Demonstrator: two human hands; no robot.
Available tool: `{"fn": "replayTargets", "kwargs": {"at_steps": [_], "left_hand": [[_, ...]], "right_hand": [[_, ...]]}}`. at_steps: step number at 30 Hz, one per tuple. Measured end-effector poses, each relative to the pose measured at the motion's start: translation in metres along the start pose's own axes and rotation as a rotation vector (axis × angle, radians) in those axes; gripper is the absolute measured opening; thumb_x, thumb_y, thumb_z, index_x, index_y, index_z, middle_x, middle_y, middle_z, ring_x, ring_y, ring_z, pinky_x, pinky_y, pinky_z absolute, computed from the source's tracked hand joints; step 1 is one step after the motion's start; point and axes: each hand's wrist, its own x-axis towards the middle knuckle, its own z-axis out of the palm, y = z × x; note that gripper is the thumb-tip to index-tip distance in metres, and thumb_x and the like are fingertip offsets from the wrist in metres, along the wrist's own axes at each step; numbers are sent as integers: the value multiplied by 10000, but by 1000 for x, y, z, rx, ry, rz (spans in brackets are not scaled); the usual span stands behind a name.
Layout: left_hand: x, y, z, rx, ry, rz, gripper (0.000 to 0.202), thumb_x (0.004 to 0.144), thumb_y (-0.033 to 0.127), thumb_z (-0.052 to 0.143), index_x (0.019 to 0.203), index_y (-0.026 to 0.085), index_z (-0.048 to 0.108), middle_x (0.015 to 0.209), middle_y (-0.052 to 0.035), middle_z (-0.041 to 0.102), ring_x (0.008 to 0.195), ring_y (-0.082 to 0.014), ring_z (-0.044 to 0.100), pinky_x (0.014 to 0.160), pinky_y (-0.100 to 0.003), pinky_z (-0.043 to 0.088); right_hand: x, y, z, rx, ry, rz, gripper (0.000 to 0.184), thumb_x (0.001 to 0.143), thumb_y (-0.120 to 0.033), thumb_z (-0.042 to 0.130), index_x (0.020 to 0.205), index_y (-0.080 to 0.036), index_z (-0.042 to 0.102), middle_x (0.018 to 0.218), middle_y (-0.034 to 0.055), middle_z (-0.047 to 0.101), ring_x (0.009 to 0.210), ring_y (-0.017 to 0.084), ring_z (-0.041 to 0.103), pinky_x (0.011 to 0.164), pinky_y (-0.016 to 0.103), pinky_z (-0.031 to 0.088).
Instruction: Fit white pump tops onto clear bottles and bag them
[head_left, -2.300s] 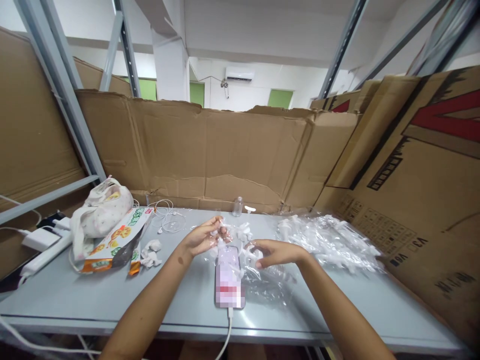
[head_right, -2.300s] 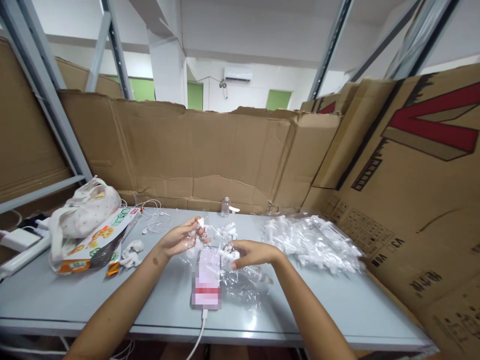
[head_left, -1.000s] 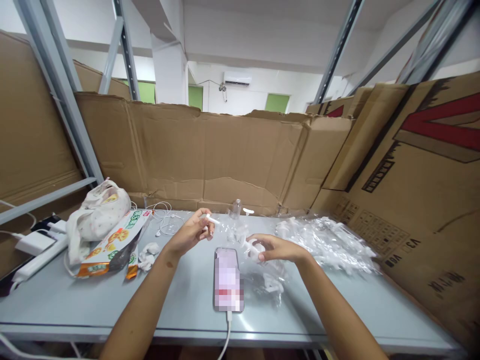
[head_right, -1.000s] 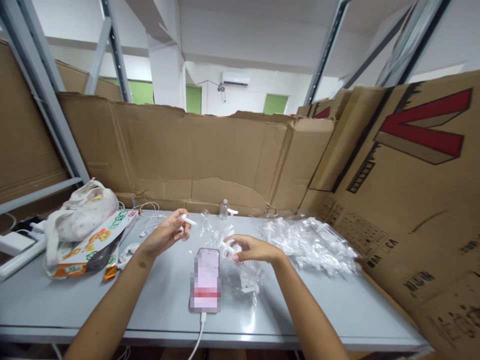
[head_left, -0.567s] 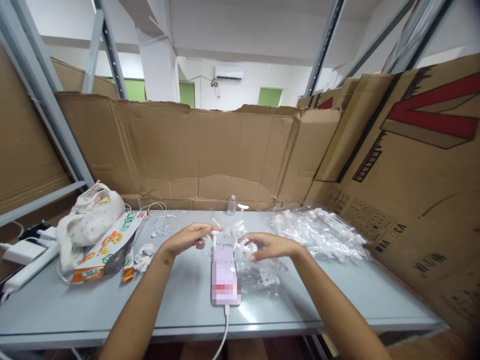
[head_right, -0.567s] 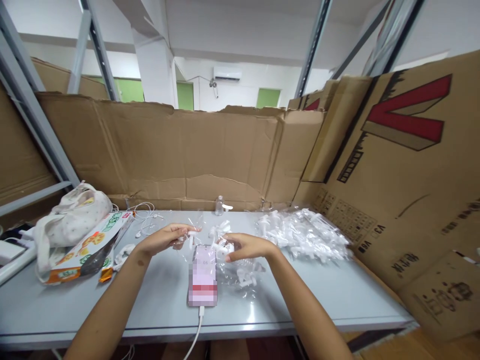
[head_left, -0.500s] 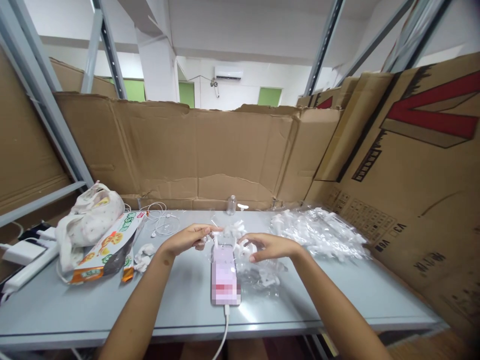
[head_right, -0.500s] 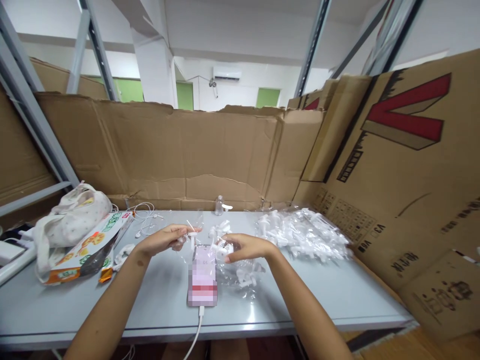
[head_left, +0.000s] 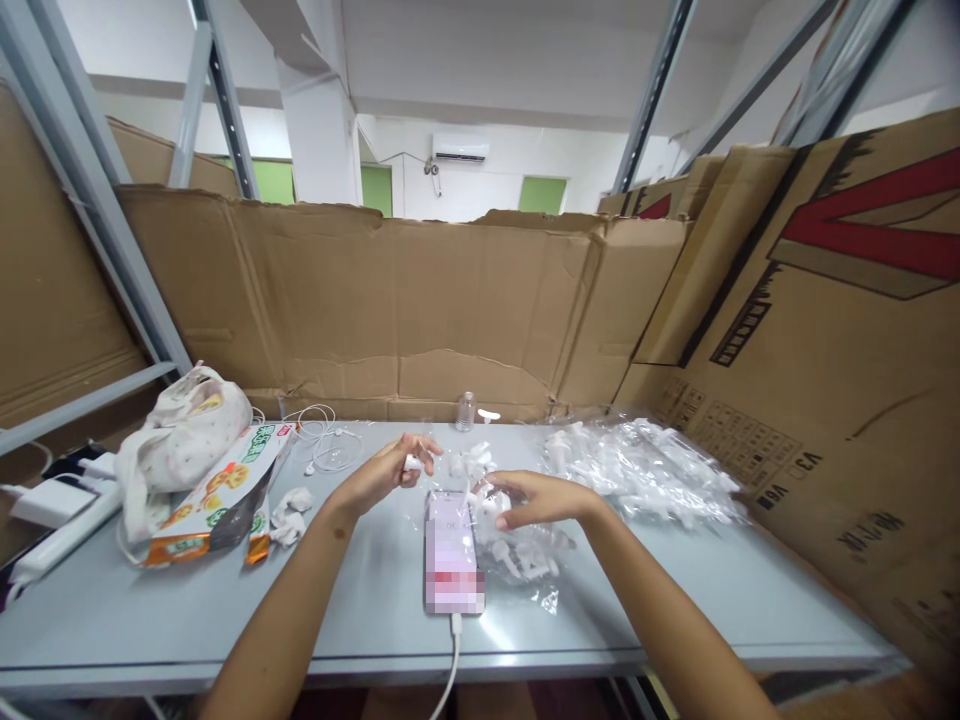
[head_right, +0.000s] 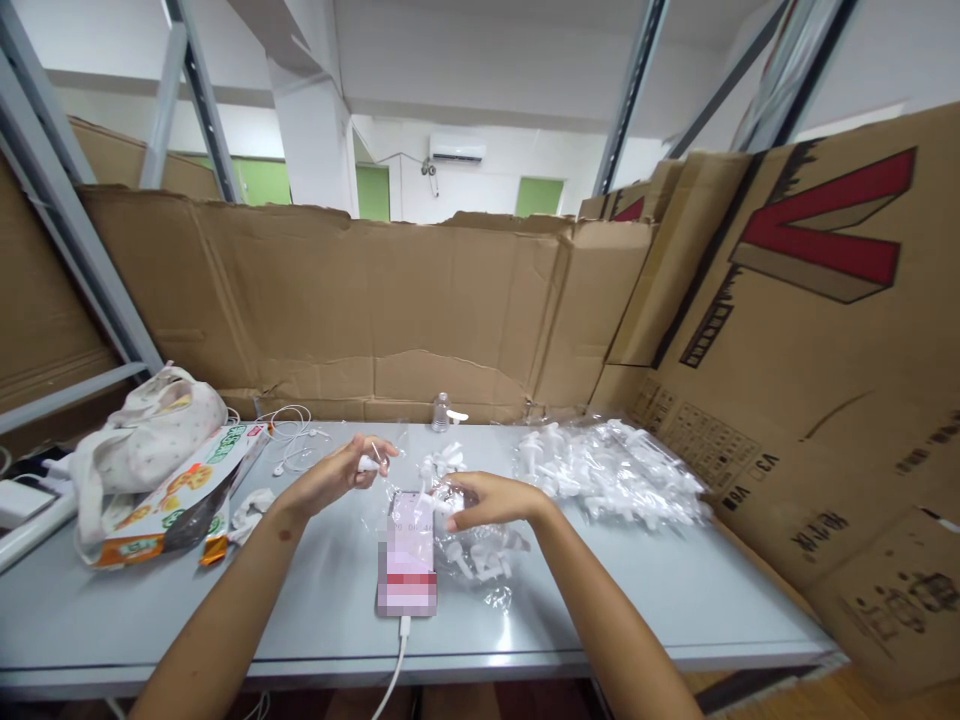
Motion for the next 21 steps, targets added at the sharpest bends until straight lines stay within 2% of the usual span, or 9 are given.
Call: {"fn": "replayTargets", "kwargs": {"at_steps": [3,8,12,16,21], "left_hand": [[-1,2,1,-66,-100,-23,479,863,532,359,1008,172,642,880,-85,594,616,-126,406,581,-235,312],[-2,2,0,-69,-132,-26,510,880,527,313,1101,180,615,1096,-116,594,864,-181,501,727,-256,353],[-2,-1,-2,-174,-171,-48,498,866,534,359,1101,168,601,1189,-134,561,1149,-252,449,910,-342,343],[-2,-2,-3,-256,-136,-39,397,837,503,466,996,170,612,1200,-128,560,1165,-261,466,1003,-412,288],[-2,1,-2,-323,-201,-31,344,800,434,561,999,157,604,1204,-136,566,1205,-265,447,1030,-399,261]], "right_hand": [[2,-1,0,30,-9,-9,430,757,-367,641,1145,-210,540,1057,27,588,969,202,528,854,326,424],[3,0,1,86,-12,-22,394,769,-352,629,1121,-198,540,1062,30,582,982,200,528,866,331,424],[3,6,1,115,17,-13,398,761,-341,637,1112,-186,535,1062,41,577,980,204,529,864,338,425],[2,10,0,141,16,-9,376,765,-327,631,1100,-184,541,1056,43,577,980,201,526,854,323,426],[2,12,1,130,18,-12,376,765,-339,630,1099,-191,541,1048,33,571,961,190,524,848,315,421]]}}
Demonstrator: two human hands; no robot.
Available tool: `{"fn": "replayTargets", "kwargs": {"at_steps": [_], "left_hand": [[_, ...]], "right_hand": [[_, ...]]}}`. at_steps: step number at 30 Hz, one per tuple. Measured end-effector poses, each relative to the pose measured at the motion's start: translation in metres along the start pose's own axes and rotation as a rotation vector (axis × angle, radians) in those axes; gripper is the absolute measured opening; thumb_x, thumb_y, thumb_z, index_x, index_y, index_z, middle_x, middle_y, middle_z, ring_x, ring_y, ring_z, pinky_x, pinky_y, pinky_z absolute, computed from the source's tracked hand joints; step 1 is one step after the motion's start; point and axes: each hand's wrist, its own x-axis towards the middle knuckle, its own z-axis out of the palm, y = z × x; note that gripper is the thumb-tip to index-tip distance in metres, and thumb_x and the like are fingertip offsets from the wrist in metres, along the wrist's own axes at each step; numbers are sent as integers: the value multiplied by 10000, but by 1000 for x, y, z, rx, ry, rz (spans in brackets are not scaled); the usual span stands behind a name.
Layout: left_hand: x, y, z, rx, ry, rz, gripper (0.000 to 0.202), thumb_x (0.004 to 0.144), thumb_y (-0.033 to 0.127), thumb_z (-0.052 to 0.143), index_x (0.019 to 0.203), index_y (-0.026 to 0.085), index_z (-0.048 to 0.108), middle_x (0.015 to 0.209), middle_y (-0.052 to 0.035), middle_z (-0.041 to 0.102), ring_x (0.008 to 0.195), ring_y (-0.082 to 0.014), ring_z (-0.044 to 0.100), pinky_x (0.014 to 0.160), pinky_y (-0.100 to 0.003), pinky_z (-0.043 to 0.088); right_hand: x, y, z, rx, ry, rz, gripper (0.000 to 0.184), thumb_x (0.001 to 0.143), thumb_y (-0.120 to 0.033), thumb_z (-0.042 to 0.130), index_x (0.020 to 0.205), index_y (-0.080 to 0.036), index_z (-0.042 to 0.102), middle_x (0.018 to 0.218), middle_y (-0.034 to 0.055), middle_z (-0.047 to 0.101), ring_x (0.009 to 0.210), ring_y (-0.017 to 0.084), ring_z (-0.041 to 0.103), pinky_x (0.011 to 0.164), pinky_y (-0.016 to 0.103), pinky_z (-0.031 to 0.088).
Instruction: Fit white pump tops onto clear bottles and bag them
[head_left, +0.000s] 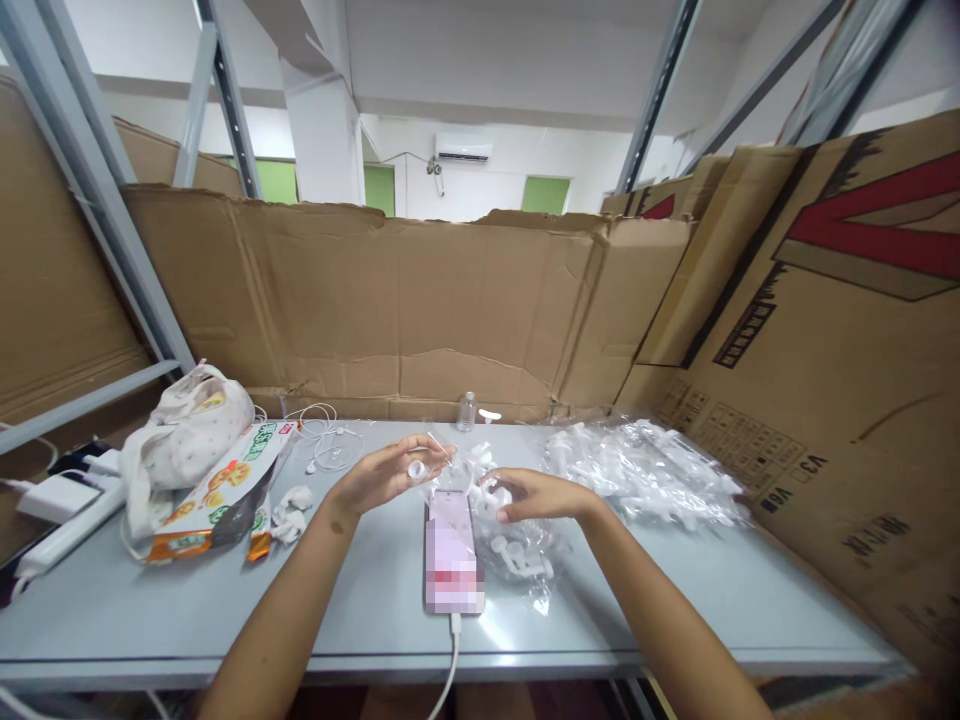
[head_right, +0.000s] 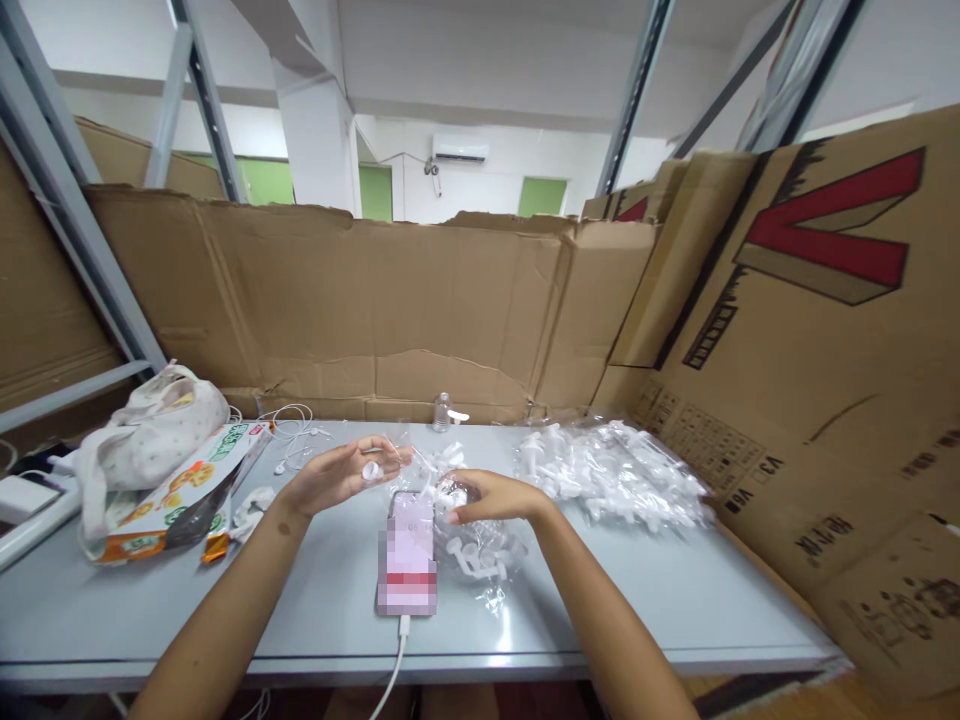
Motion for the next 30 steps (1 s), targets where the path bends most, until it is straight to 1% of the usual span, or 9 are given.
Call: {"fn": "replayTargets", "kwargs": {"at_steps": [5,9,12,15,17,21,24,26,30], "left_hand": [[1,0,2,126,111,-34,121,806,254,586,791,138,617,1111,-141,633,1154,-251,499,986,-380,315],[3,-4,4,15,99,-15,88,806,208,574,755,139,597,1097,-131,632,1101,-250,536,960,-403,346],[8,-12,5,-118,132,10,92,799,227,581,757,145,590,1032,-113,644,1040,-231,567,947,-378,361],[17,-22,-2,-129,273,70,148,798,299,583,783,152,590,927,-86,647,927,-198,597,873,-330,406],[23,-26,-12,24,412,117,189,790,341,584,787,152,588,891,-73,634,840,-178,597,793,-296,425],[14,-24,-37,577,620,104,192,730,361,623,751,172,595,796,-31,601,665,-147,527,634,-244,372],[-15,-23,-51,931,625,-15,132,626,275,696,649,204,587,647,5,531,595,-148,452,582,-234,299],[-36,-27,-57,1075,555,-155,174,553,218,727,634,216,573,613,14,474,588,-158,453,575,-236,279],[-59,-39,-56,1379,435,-515,93,632,165,611,667,202,533,690,-5,495,645,-183,507,603,-261,318]], "right_hand": [[0,1,1,2,-20,4,425,745,-375,651,1119,-204,542,1052,29,568,971,197,521,855,326,423],[1,1,3,14,-23,1,435,743,-395,652,1120,-205,548,1052,29,571,980,200,517,862,326,421],[4,3,5,51,-23,-13,422,746,-402,647,1099,-192,548,1035,32,570,961,197,519,848,329,423],[7,7,4,81,18,-10,375,745,-392,647,1037,-177,552,971,27,567,911,185,521,827,328,420],[7,10,1,102,55,0,352,747,-383,644,1012,-173,547,953,27,560,905,184,517,827,326,412],[0,15,-6,146,105,-3,364,754,-389,632,1033,-176,536,1007,46,549,970,200,501,851,330,400],[-9,15,-9,124,117,14,362,754,-398,630,1022,-171,542,1005,49,547,964,201,506,847,337,408],[-13,14,-10,115,123,21,356,760,-397,626,1020,-169,543,1004,49,543,938,194,512,825,330,419],[-15,12,-10,126,132,23,347,761,-393,622,1022,-177,547,1016,48,539,933,190,513,793,312,435]]}}
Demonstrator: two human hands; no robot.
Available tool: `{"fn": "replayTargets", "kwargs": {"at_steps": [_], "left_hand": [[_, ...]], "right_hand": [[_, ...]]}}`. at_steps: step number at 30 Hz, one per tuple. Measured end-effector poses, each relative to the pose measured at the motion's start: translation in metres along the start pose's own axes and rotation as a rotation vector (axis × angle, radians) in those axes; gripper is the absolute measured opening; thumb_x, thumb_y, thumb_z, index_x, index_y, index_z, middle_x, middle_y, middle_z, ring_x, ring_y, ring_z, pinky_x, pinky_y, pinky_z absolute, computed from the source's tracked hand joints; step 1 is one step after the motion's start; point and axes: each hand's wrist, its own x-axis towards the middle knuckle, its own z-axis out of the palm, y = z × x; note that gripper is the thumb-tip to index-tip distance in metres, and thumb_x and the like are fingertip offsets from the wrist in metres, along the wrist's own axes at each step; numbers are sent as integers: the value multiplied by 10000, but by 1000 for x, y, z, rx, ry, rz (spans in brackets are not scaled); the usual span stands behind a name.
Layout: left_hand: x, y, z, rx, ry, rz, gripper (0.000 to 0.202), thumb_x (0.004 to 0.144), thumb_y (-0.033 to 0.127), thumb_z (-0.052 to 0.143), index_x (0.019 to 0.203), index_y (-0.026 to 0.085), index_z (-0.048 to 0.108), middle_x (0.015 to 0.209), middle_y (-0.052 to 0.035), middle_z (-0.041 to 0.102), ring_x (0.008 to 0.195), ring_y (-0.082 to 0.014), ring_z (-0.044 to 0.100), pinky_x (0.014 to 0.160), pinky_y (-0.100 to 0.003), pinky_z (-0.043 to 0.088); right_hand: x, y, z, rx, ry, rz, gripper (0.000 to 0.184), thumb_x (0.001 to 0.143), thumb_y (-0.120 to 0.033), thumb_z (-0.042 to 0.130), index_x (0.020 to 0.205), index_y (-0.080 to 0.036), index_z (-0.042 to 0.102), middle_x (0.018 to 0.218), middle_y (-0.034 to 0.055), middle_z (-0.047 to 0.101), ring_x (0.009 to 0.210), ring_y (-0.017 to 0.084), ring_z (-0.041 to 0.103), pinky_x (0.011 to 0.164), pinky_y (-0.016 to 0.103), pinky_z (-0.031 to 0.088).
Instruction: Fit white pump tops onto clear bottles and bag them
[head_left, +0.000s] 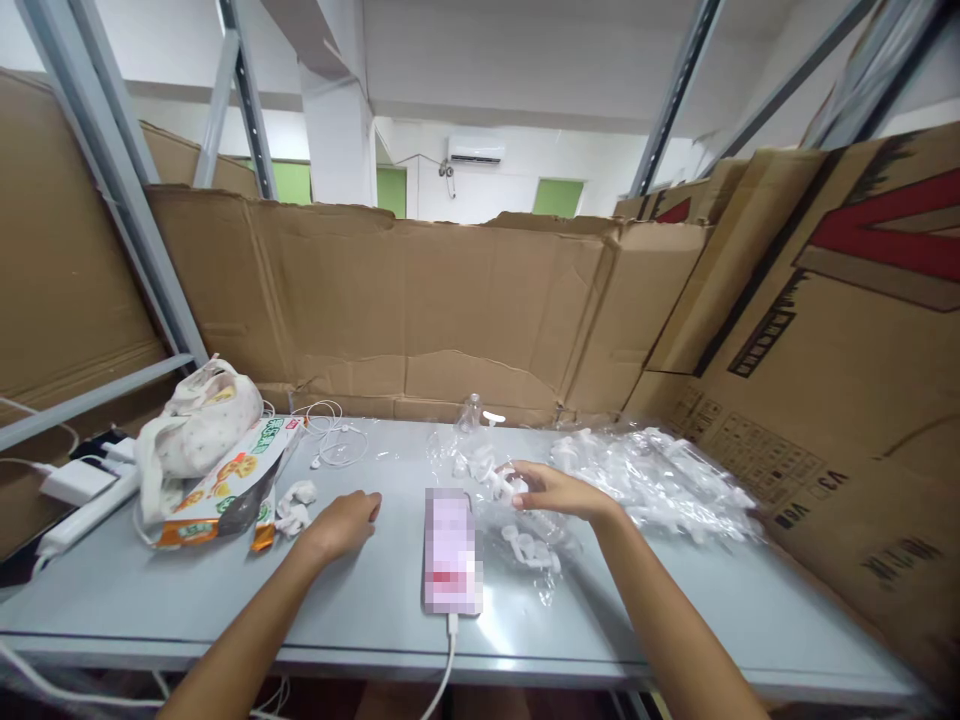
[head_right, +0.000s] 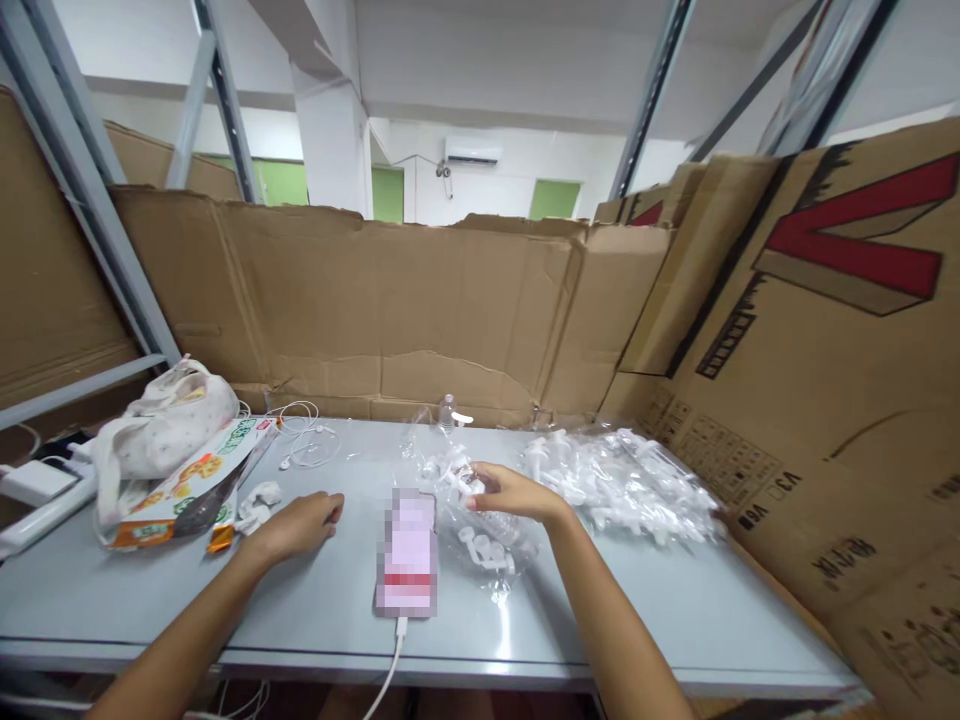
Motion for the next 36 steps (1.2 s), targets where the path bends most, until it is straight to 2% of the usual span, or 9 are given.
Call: {"fn": "replayTargets", "kwargs": {"at_steps": [2,4,9,14,19,23,28,33,36], "left_hand": [[-3,5,3,80,-4,-1,73,664,138,554,701,197,534,747,-11,515,698,-184,529,638,-275,349],[-3,15,3,21,29,102,84,701,154,528,767,199,552,786,-10,527,726,-171,535,673,-282,378],[4,45,-10,-534,82,331,183,795,329,505,891,180,552,891,-25,557,668,-120,536,662,-272,440],[10,68,-28,-868,-32,445,176,717,288,635,815,156,573,877,-28,575,650,-91,506,632,-241,437],[1,87,-46,-813,-240,505,272,662,239,699,905,166,602,915,-48,629,778,-139,568,655,-247,448],[-6,99,-52,-679,-271,508,282,796,392,568,974,182,628,987,-78,650,912,-183,592,754,-305,474],[-11,101,-55,-677,-36,618,534,906,516,219,960,188,638,1002,-82,659,992,-180,583,919,-352,410],[-13,108,-51,-371,382,625,234,853,381,489,825,185,615,825,-26,656,801,-149,604,751,-270,454],[-13,116,-44,-175,692,618,165,864,288,478,879,193,611,810,-19,651,695,-126,584,673,-247,449]], "right_hand": [[3,0,1,-6,3,-4,354,756,-393,626,1028,-180,549,1022,49,544,948,197,514,806,318,434],[6,0,4,-21,-9,-13,376,752,-392,628,1056,-186,547,1029,48,550,951,202,518,820,329,433],[10,-9,15,-41,-126,-71,409,754,-362,637,1120,-208,537,1087,44,554,990,206,519,832,329,441],[11,-19,21,-77,-183,-112,413,758,-333,636,1142,-211,542,1117,48,574,1028,213,524,890,343,421],[11,-16,19,-136,-136,-75,453,734,-347,657,1156,-221,550,1107,41,588,1000,216,543,863,337,441],[10,-14,17,-168,-88,-66,468,722,-375,666,1156,-238,556,1081,31,595,979,211,542,850,334,444],[9,-13,15,-123,-8,-84,445,742,-384,652,1147,-240,539,1119,36,568,981,203,531,826,331,446],[11,-12,15,-79,45,-141,431,753,-374,645,1138,-219,530,1143,52,550,1022,211,518,864,344,430],[14,-14,15,-121,93,-141,455,758,-391,635,1161,-217,514,1150,62,549,1034,223,519,868,354,433]]}}
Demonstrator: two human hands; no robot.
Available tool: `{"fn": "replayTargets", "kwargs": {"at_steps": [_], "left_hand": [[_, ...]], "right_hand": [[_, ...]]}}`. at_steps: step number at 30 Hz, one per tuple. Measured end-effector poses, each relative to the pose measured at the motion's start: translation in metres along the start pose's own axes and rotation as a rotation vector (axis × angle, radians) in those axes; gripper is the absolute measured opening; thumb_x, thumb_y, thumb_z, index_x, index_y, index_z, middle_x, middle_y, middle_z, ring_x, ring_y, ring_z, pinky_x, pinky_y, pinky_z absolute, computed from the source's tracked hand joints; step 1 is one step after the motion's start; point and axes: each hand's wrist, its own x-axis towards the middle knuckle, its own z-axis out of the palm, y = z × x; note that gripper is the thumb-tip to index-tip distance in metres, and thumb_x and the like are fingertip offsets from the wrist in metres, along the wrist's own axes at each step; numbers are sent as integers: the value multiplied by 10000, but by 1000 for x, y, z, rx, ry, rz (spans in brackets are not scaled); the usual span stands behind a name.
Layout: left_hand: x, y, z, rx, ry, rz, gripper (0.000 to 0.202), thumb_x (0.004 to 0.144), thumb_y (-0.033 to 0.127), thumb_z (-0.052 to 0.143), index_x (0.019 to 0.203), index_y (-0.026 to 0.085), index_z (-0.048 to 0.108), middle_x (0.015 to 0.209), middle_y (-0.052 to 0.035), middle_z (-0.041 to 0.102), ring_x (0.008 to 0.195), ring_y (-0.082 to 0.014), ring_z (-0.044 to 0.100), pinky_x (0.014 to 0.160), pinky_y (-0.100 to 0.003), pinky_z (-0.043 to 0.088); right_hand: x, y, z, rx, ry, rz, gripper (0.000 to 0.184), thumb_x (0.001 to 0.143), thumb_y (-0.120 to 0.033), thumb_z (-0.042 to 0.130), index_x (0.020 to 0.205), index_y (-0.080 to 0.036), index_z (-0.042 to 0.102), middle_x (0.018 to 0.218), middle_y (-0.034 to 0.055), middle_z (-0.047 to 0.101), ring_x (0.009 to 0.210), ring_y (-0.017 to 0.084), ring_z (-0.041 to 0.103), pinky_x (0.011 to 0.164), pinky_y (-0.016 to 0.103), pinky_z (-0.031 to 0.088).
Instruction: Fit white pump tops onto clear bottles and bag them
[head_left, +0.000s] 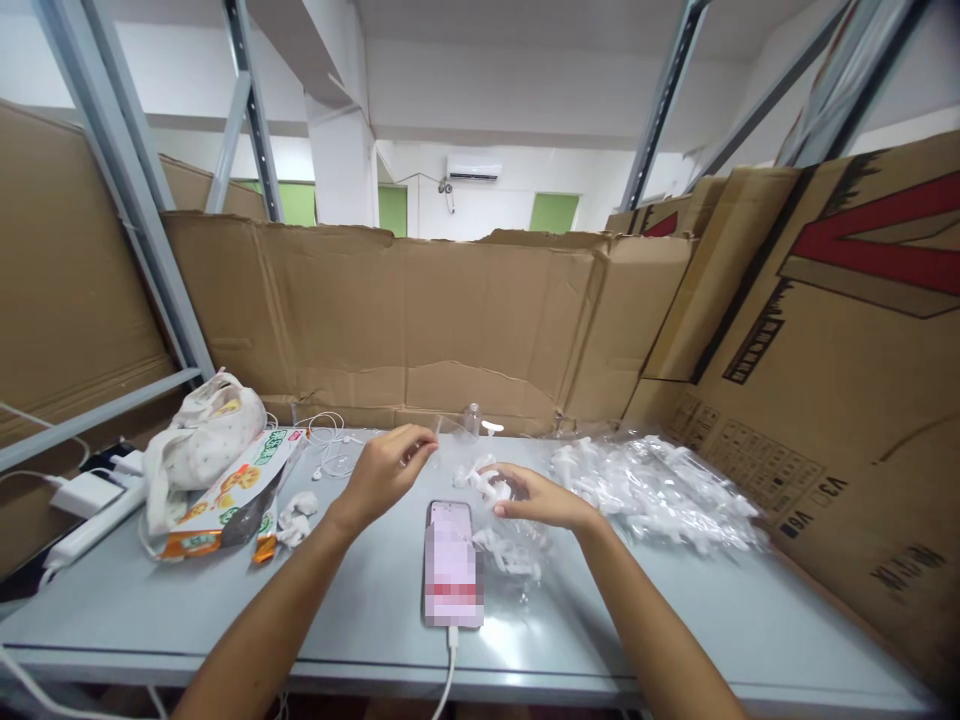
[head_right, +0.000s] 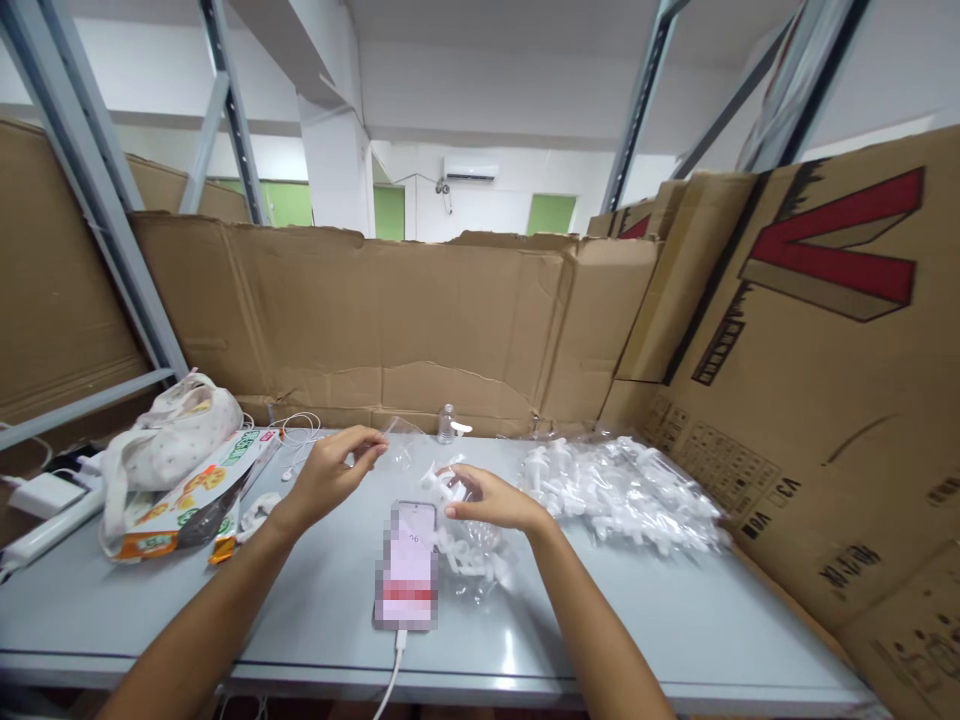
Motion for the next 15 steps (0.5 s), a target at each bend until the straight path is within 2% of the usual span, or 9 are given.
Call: {"fn": "replayTargets", "kwargs": {"at_steps": [2,4,7,9,10,12,14,15], "left_hand": [[1,4,4,98,84,47,197,865,249,470,1009,204,597,907,-32,660,712,-124,584,678,-245,451],[3,7,5,118,96,52,289,869,226,459,1143,230,548,986,-32,653,716,-116,579,680,-239,456],[7,11,-1,50,-9,81,377,889,217,420,1254,288,475,965,-11,645,681,-100,556,679,-230,459],[10,12,-5,-19,-35,116,392,899,218,394,1276,306,453,1024,-20,624,739,-110,561,739,-245,460],[11,11,-6,-53,-1,111,394,896,224,399,1279,304,448,1088,-31,600,788,-119,564,782,-260,456],[12,6,-5,-123,150,35,402,880,247,434,1279,287,434,1196,-55,538,868,-141,565,847,-289,442],[13,-6,2,-186,281,-82,387,863,272,460,1249,257,445,1182,-70,536,910,-164,564,852,-302,444],[14,-14,9,-204,294,-134,355,860,280,457,1213,242,470,1136,-70,558,922,-176,565,837,-302,450]], "right_hand": [[1,-3,-1,-23,42,-15,467,762,-395,629,1176,-223,500,1177,65,539,1051,226,516,878,353,431],[1,-5,-3,-31,73,-33,479,760,-392,632,1187,-229,488,1203,66,525,1076,226,506,895,350,426],[-2,-8,-10,-39,85,-37,489,748,-388,644,1184,-231,487,1217,66,518,1097,228,497,922,357,415],[-7,-6,-17,-47,102,-22,485,740,-391,650,1172,-229,499,1214,71,521,1103,241,495,916,365,422],[-9,-3,-20,-46,125,-11,484,735,-392,653,1167,-229,506,1215,76,522,1110,251,491,911,369,425],[-14,4,-27,-22,193,10,489,720,-394,666,1155,-228,517,1222,85,518,1126,267,478,902,375,432],[-19,14,-33,58,274,21,502,703,-406,676,1146,-232,518,1223,89,512,1140,278,463,866,376,458],[-21,19,-35,114,314,22,508,697,-419,676,1142,-234,515,1213,89,513,1144,281,455,839,374,475]]}}
